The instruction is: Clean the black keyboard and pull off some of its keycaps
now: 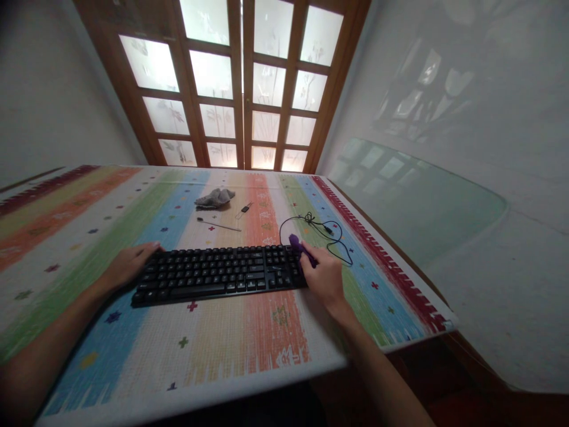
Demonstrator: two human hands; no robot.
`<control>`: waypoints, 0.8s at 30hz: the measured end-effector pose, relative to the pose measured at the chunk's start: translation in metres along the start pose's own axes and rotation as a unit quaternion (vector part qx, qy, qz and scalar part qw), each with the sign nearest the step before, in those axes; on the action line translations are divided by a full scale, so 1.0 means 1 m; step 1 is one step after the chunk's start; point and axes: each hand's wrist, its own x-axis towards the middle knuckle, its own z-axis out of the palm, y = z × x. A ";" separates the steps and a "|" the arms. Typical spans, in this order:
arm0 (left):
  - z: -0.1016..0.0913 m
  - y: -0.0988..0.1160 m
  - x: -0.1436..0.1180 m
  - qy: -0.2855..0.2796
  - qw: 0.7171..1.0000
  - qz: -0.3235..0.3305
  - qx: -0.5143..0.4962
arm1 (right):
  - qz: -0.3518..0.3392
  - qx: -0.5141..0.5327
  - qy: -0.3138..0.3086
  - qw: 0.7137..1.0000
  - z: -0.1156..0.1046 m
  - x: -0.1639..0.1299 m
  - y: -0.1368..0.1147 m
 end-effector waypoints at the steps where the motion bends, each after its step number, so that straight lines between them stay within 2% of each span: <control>1: 0.000 0.000 0.000 0.000 1.000 0.000 0.000 | -0.028 -0.032 0.006 0.999 0.002 0.002 0.001; 3: 0.000 -0.001 0.000 0.001 1.000 0.003 -0.003 | -0.073 -0.090 -0.027 0.993 0.007 0.006 0.001; 5: 0.000 -0.001 0.000 0.006 1.000 0.004 -0.005 | -0.098 -0.141 -0.101 0.980 0.012 0.009 0.000; 8: 0.001 -0.001 0.000 0.009 1.000 0.000 -0.006 | -0.109 -0.205 -0.200 0.952 0.017 0.011 -0.005; 10: 0.001 -0.001 0.000 0.009 1.000 -0.001 -0.006 | -0.111 -0.237 -0.231 0.937 0.019 0.011 -0.010; 15: 0.001 -0.001 0.000 0.009 1.000 -0.003 -0.010 | -0.132 -0.262 -0.260 0.920 0.019 0.010 -0.016; 24: 0.002 -0.004 0.001 0.017 1.000 -0.004 -0.013 | -0.133 -0.244 -0.279 0.919 0.011 0.005 -0.012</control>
